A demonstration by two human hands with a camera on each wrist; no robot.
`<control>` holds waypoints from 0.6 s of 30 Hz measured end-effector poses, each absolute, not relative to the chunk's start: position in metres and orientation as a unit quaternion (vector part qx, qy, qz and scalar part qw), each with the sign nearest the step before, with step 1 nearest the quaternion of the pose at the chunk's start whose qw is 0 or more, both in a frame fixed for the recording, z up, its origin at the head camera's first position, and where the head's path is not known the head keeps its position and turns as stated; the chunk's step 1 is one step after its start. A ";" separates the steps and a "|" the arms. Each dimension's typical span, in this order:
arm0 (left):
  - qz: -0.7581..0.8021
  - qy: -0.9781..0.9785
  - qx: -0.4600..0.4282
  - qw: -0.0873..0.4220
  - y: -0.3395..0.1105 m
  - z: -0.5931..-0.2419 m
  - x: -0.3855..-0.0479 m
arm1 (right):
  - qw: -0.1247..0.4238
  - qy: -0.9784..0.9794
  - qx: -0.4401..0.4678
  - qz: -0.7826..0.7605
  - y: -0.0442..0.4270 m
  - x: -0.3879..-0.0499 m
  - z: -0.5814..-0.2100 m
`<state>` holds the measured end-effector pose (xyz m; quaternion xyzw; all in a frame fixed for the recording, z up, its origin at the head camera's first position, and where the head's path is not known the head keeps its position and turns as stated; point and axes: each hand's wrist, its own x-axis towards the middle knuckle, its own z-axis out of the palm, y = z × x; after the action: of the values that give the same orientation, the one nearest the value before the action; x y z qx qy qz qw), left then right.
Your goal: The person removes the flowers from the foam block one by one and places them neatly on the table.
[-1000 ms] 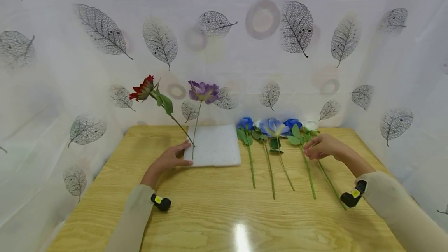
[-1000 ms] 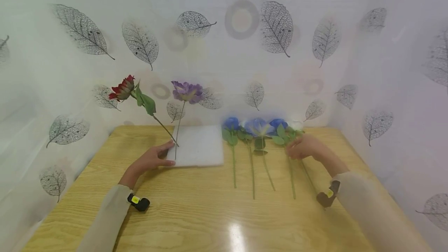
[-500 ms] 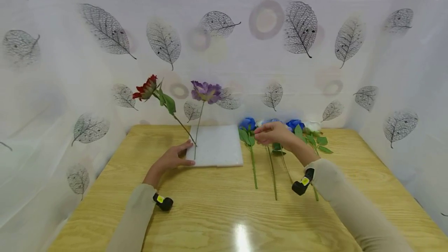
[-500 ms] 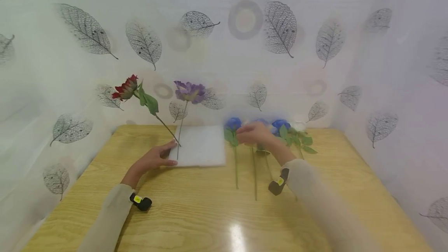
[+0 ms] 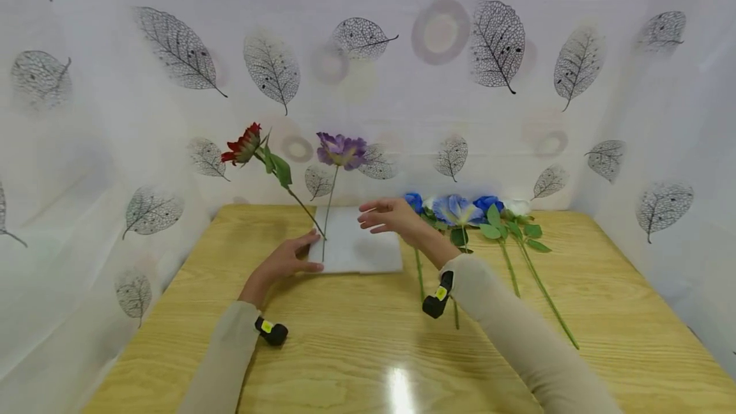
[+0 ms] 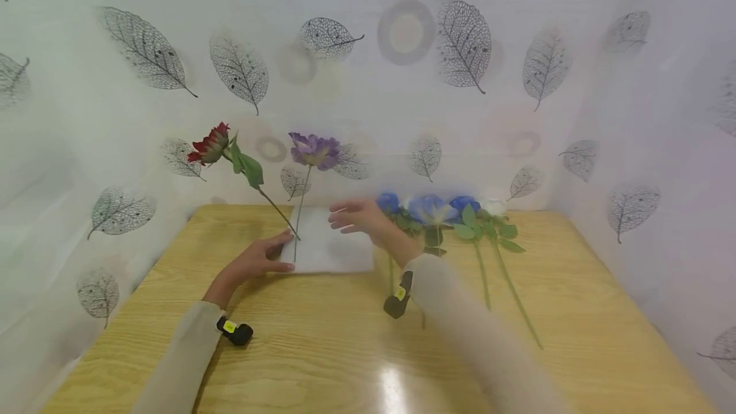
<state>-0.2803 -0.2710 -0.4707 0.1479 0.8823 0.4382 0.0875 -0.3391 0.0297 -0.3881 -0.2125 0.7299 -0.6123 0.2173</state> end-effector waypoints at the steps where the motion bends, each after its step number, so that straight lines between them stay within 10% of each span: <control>1: 0.438 0.883 0.144 0.088 -0.271 -0.471 -0.281 | 0.219 0.727 -0.214 -0.614 0.024 -0.340 -0.391; 18: 0.432 0.887 0.138 0.087 -0.270 -0.471 -0.282 | 0.222 0.715 -0.190 -0.634 -0.032 -0.339 -0.416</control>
<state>-0.2824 -0.2700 -0.4713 0.1380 0.8869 0.4323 0.0866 -0.3385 -0.0325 -0.4160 -0.1900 0.7155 -0.6345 0.2224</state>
